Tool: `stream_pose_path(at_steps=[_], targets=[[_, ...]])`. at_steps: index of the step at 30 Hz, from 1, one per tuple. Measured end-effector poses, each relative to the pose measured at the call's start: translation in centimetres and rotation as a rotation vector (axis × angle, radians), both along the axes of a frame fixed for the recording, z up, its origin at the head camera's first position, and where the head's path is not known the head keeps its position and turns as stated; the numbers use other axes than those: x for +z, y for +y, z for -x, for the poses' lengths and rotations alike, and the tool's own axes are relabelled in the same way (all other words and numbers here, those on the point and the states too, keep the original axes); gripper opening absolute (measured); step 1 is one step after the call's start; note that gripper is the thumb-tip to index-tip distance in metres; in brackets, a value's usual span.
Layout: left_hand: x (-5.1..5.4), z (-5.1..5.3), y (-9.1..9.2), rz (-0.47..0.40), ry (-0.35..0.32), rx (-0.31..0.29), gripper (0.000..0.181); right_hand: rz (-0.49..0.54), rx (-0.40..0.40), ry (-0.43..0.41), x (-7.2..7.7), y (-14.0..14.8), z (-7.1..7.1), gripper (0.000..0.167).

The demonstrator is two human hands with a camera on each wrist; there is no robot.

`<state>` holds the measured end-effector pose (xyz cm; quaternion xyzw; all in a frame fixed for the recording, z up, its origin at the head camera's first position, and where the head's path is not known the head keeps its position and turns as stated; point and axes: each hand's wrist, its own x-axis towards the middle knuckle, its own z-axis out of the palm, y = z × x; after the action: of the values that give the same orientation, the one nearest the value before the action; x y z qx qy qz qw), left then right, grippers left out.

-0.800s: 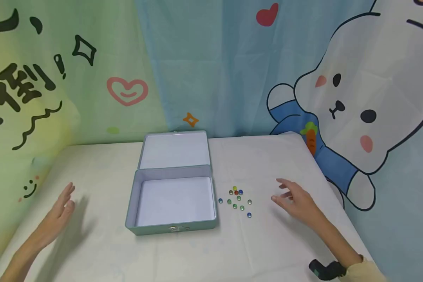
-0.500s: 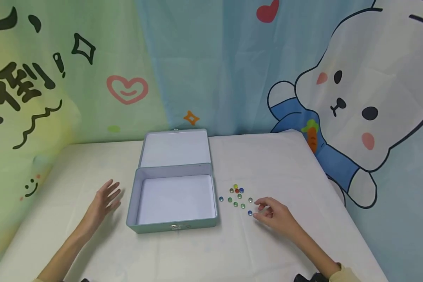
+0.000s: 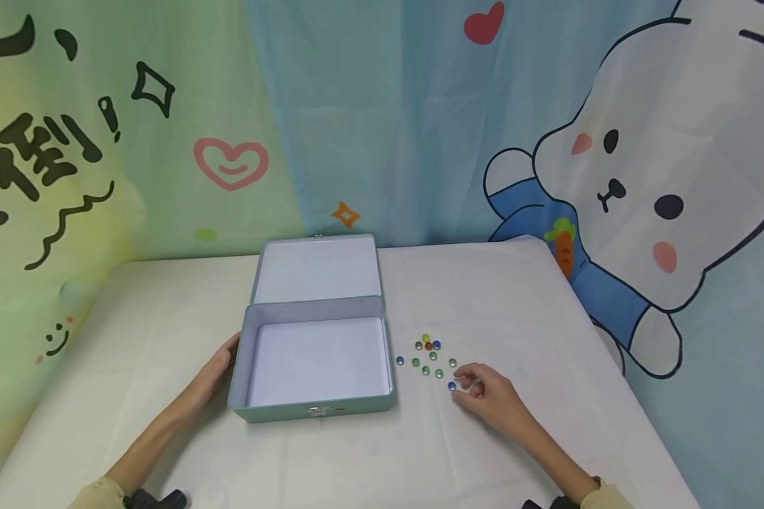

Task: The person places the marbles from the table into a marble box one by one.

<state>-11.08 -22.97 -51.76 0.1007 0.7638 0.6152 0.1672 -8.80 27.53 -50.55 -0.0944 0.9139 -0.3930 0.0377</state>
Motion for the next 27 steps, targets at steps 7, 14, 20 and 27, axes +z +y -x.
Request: stream_pose_path(at_steps=[7, 14, 20, 27], targets=[[-0.2, 0.0, 0.2, 0.041, -0.069, 0.023, 0.062, -0.082, -0.009, 0.019, -0.1, -0.3, 0.1, 0.021], [-0.2, -0.2, -0.1, 0.049, -0.07, 0.03, 0.061, -0.128, 0.019, 0.06, -0.1, -1.2, 0.3, 0.016], [-0.2, -0.2, 0.1, 0.063, -0.062, 0.038, 0.062, -0.151, 0.025, 0.083, -0.2, -1.5, 0.5, 0.014], [-0.3, -0.4, 0.2, 0.06, -0.05, 0.042, 0.061, -0.155, 0.016, 0.058, -0.3, -1.5, 0.6, 0.011]])
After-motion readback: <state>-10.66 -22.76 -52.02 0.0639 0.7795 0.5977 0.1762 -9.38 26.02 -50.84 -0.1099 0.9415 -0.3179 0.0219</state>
